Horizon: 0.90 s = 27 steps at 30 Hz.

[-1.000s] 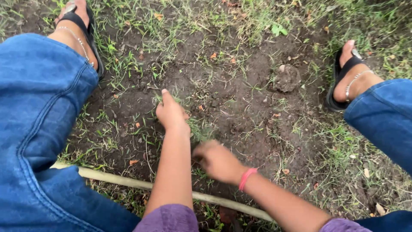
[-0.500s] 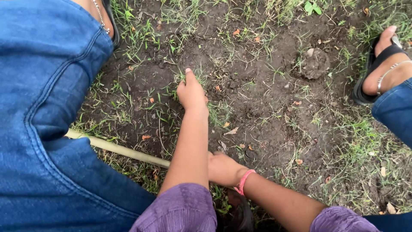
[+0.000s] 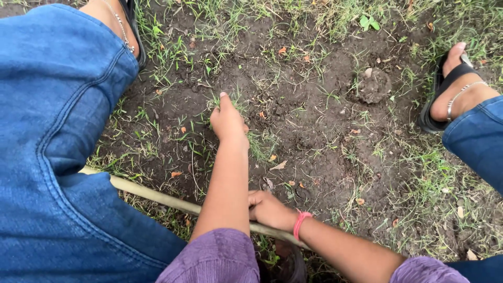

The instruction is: Pulling weeds and grass from the ground by hand.

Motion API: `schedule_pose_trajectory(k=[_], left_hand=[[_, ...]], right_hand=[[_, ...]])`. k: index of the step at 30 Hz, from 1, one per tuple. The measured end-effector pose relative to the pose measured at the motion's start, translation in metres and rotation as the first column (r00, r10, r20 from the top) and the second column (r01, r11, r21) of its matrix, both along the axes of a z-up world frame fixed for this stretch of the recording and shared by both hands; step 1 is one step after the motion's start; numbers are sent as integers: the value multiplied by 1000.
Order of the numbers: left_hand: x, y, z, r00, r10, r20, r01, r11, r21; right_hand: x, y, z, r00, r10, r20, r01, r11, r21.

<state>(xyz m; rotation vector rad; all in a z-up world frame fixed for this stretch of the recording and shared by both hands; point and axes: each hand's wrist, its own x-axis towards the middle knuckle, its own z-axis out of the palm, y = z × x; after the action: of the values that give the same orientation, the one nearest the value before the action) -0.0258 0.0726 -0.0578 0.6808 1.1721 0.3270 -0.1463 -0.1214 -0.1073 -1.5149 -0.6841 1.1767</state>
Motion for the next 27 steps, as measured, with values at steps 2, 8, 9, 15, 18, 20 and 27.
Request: schedule_pose_trajectory(k=[2, 8, 9, 15, 18, 20, 27], left_hand=[[-2, 1, 7, 1000, 3, 7, -3, 1000, -15], [-6, 4, 12, 1000, -2, -7, 2, 1000, 2], [-6, 4, 13, 1000, -15, -28, 15, 1000, 18], [-6, 2, 13, 1000, 0, -14, -1, 1000, -29], [-4, 2, 13, 998, -16, -60, 17, 1000, 12], [-1, 1, 6, 1000, -22, -22, 22, 1000, 4], [11, -21, -13, 983, -144, 113, 150, 987, -49]], right_hand=[[-17, 3, -15, 896, -158, -415, 124, 986, -108], [-19, 36, 43, 490, -627, -606, 347, 778, -524], [-15, 45, 64, 440, -749, -495, 334, 648, -684], [-20, 4, -43, 816, -532, -226, 349, 765, -541], [29, 7, -8, 842, -535, -70, 387, 689, -612], [78, 6, 8, 757, -653, -33, 516, 628, -582], [206, -16, 81, 629, -720, -293, 751, 660, -9]])
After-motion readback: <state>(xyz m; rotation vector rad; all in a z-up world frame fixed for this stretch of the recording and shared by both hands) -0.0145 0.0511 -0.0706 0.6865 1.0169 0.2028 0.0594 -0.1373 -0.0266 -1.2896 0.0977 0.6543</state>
